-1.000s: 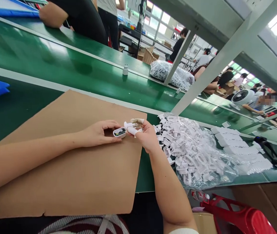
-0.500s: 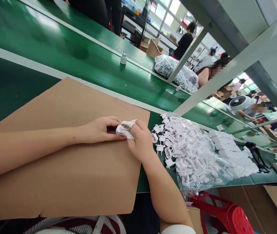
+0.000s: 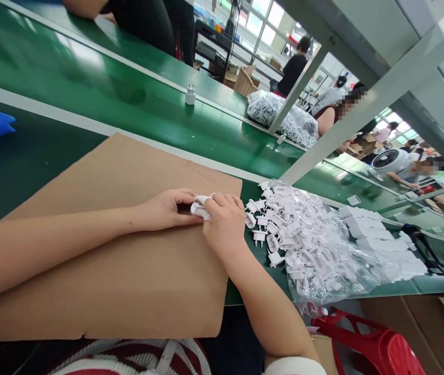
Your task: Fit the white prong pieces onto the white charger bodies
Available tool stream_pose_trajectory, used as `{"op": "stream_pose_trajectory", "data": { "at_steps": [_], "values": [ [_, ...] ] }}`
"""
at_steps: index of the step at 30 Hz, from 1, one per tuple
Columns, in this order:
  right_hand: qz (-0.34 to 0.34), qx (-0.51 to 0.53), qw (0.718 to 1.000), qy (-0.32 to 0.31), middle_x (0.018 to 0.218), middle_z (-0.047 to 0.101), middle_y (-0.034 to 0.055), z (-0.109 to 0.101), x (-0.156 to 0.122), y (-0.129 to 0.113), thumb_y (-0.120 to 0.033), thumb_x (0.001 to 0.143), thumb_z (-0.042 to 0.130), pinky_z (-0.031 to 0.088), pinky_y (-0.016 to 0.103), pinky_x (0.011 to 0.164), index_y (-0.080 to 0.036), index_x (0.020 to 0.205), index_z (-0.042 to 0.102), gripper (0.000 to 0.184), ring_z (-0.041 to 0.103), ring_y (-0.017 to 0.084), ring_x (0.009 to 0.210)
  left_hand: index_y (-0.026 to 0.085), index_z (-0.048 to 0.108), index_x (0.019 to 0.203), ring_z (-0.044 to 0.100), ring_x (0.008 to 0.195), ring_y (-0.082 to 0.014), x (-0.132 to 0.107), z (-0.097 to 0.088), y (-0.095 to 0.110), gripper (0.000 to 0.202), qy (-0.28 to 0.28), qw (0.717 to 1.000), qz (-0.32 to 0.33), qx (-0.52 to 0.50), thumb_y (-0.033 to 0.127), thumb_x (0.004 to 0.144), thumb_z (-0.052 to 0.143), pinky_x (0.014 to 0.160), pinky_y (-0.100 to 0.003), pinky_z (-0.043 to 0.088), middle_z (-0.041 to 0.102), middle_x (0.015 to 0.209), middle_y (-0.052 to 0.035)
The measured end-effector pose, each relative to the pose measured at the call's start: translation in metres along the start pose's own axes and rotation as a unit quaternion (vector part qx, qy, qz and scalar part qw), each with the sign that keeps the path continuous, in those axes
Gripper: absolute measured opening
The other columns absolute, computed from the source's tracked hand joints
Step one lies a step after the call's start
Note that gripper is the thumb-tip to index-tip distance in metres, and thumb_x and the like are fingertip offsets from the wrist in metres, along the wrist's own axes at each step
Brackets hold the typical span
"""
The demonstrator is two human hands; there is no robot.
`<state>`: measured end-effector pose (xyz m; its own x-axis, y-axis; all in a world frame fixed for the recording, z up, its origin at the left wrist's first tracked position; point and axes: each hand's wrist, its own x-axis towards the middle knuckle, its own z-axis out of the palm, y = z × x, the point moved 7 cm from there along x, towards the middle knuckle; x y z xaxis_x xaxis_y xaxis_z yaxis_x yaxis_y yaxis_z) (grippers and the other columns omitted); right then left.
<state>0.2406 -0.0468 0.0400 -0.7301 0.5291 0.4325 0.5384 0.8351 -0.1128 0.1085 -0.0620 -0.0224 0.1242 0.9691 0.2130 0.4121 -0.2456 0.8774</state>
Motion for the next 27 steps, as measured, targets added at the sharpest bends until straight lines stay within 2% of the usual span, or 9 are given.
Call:
{"op": "stream_pose_trajectory", "data": {
  "at_steps": [5,8,11,14,17,20,22,25,27],
  "values": [
    [0.020,0.080,0.996,0.026,0.083,0.066,0.0049,0.003,-0.003,0.009,-0.010,0.079,0.058,0.045,0.037,0.084,-0.024,0.088,0.068,0.019,0.061,0.023,0.085,0.024,0.070,0.092,0.068,0.089,-0.0262,0.001,0.003,0.008,0.035,0.010,0.999,-0.019,-0.036,0.056,0.079,0.073,0.081,-0.039,0.056,0.070,0.094,-0.0048],
    [0.068,0.189,0.978,0.057,0.100,0.072,0.0077,0.006,-0.008,0.021,-0.022,0.088,0.061,0.050,0.040,0.090,-0.025,0.117,0.071,0.031,0.065,0.026,0.097,0.026,0.071,0.100,0.069,0.085,-0.0270,-0.003,0.002,0.012,0.038,-0.004,0.996,-0.057,-0.067,0.056,0.077,0.074,0.079,-0.041,0.058,0.073,0.094,-0.0053],
    [0.125,0.290,0.945,0.083,0.125,0.069,0.0086,0.008,-0.013,0.034,-0.032,0.091,0.064,0.052,0.044,0.098,-0.029,0.142,0.058,0.051,0.065,0.026,0.108,0.025,0.072,0.095,0.069,0.084,-0.0292,-0.018,-0.022,0.020,0.039,0.018,0.996,-0.081,-0.035,0.058,0.074,0.077,0.078,-0.044,0.058,0.074,0.091,-0.0067],
    [0.145,0.341,0.927,0.064,0.126,0.067,0.0091,0.011,-0.015,0.039,-0.037,0.093,0.062,0.055,0.043,0.095,-0.029,0.144,0.057,0.052,0.065,0.024,0.106,0.026,0.075,0.106,0.070,0.093,-0.0311,-0.046,-0.077,0.026,0.049,0.113,0.985,-0.129,0.009,0.061,0.073,0.078,0.086,-0.046,0.058,0.076,0.103,-0.0065],
    [0.136,0.369,0.919,0.012,0.123,0.067,0.0094,0.019,-0.015,0.034,-0.037,0.094,0.061,0.058,0.041,0.087,-0.027,0.141,0.061,0.047,0.066,0.022,0.099,0.024,0.075,0.116,0.070,0.100,-0.0300,-0.088,-0.162,0.031,0.059,0.317,0.935,-0.158,0.023,0.060,0.070,0.083,0.092,-0.044,0.058,0.077,0.111,-0.0062],
    [0.106,0.363,0.925,-0.030,0.115,0.068,0.0090,0.026,-0.015,0.024,-0.035,0.095,0.060,0.058,0.042,0.088,-0.026,0.138,0.062,0.045,0.066,0.023,0.097,0.018,0.074,0.113,0.068,0.092,-0.0199,-0.143,-0.254,0.037,0.047,0.566,0.812,-0.126,0.060,0.038,0.071,0.084,0.094,-0.035,0.057,0.076,0.111,-0.0052],
    [0.083,0.346,0.933,-0.058,0.111,0.068,0.0084,0.031,-0.016,0.017,-0.034,0.095,0.059,0.057,0.044,0.089,-0.027,0.136,0.063,0.042,0.067,0.023,0.097,0.015,0.072,0.113,0.065,0.088,-0.0141,-0.177,-0.304,0.033,0.037,0.658,0.729,-0.135,0.133,0.024,0.078,0.077,0.092,-0.029,0.057,0.075,0.110,-0.0042],
    [0.061,0.319,0.941,-0.094,0.110,0.068,0.0077,0.038,-0.018,0.013,-0.034,0.095,0.058,0.056,0.044,0.088,-0.028,0.136,0.063,0.041,0.067,0.023,0.094,0.013,0.066,0.116,0.058,0.075,-0.0110,-0.216,-0.358,0.008,0.032,0.687,0.643,-0.246,0.233,0.021,0.085,0.069,0.084,-0.030,0.059,0.071,0.106,-0.0034],
    [0.057,0.308,0.943,-0.116,0.107,0.068,0.0071,0.042,-0.019,0.013,-0.034,0.095,0.058,0.056,0.044,0.087,-0.027,0.135,0.063,0.040,0.067,0.023,0.092,0.010,0.064,0.108,0.052,0.068,-0.0123,-0.234,-0.379,-0.010,0.030,0.672,0.628,-0.287,0.269,0.029,0.086,0.068,0.077,-0.037,0.061,0.067,0.094,-0.0048]
  ]
}}
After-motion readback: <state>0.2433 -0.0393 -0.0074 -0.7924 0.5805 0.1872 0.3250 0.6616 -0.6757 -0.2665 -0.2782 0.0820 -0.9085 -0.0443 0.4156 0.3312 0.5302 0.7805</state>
